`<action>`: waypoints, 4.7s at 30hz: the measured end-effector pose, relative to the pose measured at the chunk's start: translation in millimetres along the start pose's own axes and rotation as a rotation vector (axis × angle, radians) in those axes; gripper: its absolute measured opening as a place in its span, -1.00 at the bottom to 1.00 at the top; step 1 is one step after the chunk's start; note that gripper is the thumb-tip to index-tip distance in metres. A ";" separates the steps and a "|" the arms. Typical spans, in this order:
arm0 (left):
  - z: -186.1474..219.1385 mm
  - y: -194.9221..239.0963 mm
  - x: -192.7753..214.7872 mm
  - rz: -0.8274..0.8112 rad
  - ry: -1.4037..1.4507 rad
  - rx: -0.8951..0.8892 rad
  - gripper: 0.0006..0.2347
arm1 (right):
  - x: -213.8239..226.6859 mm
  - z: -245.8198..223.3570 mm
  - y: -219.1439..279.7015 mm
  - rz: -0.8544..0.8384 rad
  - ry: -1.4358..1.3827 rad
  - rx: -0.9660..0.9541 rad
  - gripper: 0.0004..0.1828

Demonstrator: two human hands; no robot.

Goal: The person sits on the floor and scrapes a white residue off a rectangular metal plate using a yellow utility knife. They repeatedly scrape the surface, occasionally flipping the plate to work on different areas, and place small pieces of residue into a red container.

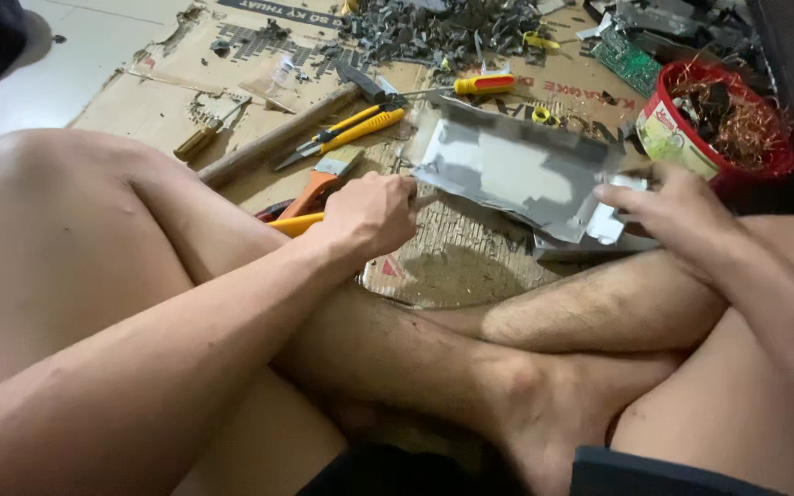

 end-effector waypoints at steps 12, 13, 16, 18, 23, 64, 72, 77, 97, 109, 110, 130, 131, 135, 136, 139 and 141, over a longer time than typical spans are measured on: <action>-2.8 2.9 8.3 0.007 0.082 -0.013 -0.68 | -38.4 -51.9 6.9 -0.044 0.612 0.451 0.07; -5.0 1.4 9.8 0.008 0.079 -0.007 -0.68 | -44.3 -48.5 -7.2 -0.048 0.609 0.455 0.07; -11.0 -4.2 11.6 0.038 0.123 0.008 -0.67 | -63.9 -29.2 -57.3 -0.143 0.721 0.397 0.03; -11.3 -10.7 6.5 0.039 0.059 0.003 -0.66 | -66.2 -9.5 -96.5 -0.016 0.827 0.403 -0.32; -3.6 6.8 9.4 0.033 0.107 0.032 -0.67 | -64.9 -23.9 -70.0 -0.049 0.758 0.316 -0.48; 5.1 -9.3 38.1 0.039 0.281 0.054 -0.70 | -104.1 -67.2 30.6 -0.257 0.250 0.028 -0.38; 16.1 -5.5 29.2 0.441 -0.003 -0.427 -0.70 | -50.9 -83.4 -50.3 -0.541 0.603 0.223 -0.69; 16.8 3.2 11.9 0.055 -0.035 -0.147 -0.78 | -53.0 -36.7 -102.2 -0.388 0.962 0.421 -0.47; 16.2 -32.5 -12.9 0.151 -0.167 -0.302 -0.81 | -57.6 5.1 -24.2 -0.237 0.973 0.505 -0.07; 23.8 -25.2 -10.8 0.089 -0.151 -0.227 -0.82 | -61.5 59.3 -95.6 -0.219 1.319 0.688 0.06; 24.4 -27.1 -10.4 0.082 -0.145 -0.224 -0.82 | -67.5 65.3 -101.9 -0.188 1.337 0.689 0.07; 25.5 -18.4 -16.3 -0.025 -0.214 -0.206 -0.86 | -38.4 137.0 -170.5 -0.332 1.263 -0.196 0.53; 28.7 -14.5 -16.5 -0.085 -0.236 -0.232 -0.82 | -36.4 151.1 -192.6 0.148 1.446 0.147 -0.12; 29.4 -7.3 -22.9 -0.090 -0.217 -0.357 -0.77 | -34.8 31.0 -105.6 0.101 1.227 0.343 -0.40; 29.3 -3.1 -23.9 -0.092 -0.211 -0.356 -0.77 | -46.4 14.4 -85.8 0.098 1.233 0.343 -0.40; 41.6 10.2 -31.0 -0.052 -0.159 -0.548 -0.83 | -70.9 -31.0 -14.6 0.222 0.684 0.878 -0.51; 48.5 10.6 -34.7 -0.179 -0.203 -0.626 -0.79 | -94.2 -31.1 12.5 -0.242 0.720 1.055 -0.21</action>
Point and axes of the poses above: each hand's wrist, its own y-axis away from the middle knuckle, its own x-axis out of the back of the hand, z = x × y, the point moved 5 cm from there along -y, towards the middle knuckle, and after that the axes turned 4 degrees about y, right-handed, at the moved point
